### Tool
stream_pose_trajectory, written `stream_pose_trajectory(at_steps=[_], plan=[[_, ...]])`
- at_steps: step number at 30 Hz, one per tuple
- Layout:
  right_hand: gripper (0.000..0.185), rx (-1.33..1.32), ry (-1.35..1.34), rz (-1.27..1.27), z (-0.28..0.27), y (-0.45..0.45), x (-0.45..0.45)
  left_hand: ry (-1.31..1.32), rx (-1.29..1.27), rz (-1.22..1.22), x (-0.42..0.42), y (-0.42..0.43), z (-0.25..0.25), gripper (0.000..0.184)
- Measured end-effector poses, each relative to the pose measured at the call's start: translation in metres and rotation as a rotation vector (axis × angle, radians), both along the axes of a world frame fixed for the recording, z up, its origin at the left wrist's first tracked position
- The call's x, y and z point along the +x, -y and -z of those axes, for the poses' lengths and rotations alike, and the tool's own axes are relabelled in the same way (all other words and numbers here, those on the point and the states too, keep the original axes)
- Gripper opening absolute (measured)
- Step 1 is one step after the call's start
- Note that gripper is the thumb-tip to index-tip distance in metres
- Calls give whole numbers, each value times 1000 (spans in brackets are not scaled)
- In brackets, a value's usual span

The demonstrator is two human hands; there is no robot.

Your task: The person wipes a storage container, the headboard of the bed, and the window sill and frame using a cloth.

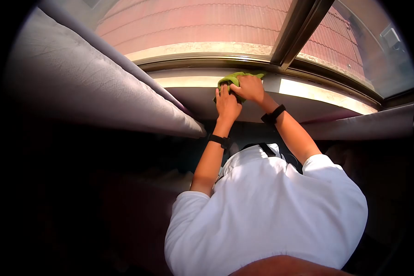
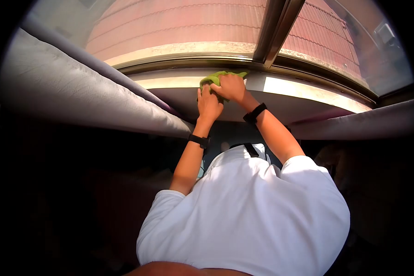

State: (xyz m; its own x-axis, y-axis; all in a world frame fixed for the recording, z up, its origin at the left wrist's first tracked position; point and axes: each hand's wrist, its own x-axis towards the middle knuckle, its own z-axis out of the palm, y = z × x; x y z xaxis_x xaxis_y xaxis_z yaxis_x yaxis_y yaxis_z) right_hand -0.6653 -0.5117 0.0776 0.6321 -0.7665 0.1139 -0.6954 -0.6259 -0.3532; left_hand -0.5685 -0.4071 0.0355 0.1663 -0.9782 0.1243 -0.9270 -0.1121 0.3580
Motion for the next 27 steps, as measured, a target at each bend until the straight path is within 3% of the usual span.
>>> stream_pose_trajectory(at_steps=[2,8,10,15,18,21,25,27], plan=[[48,-2,54,-53,5,-1,28,-6,-125,-92,21,-4,5,41],[52,56,8,-135,9,-13,86,92,-77,-191,79,-14,9,45],[55,71,125,-141,11,-19,103,129,-44,-212,96,-13,7,44],[54,220,21,-191,3,-15,151,257,-43,-288,138,-13,13,45],[55,208,67,-185,9,-17,163,181,24,-242,162,-13,12,47],[52,284,85,-90,12,-15,168,-255,51,-70,198,-11,12,23],[48,291,85,-33,16,-25,156,-433,258,-80,199,-12,-22,25],[47,304,86,4,14,-21,137,-505,136,52,188,1,-20,24]])
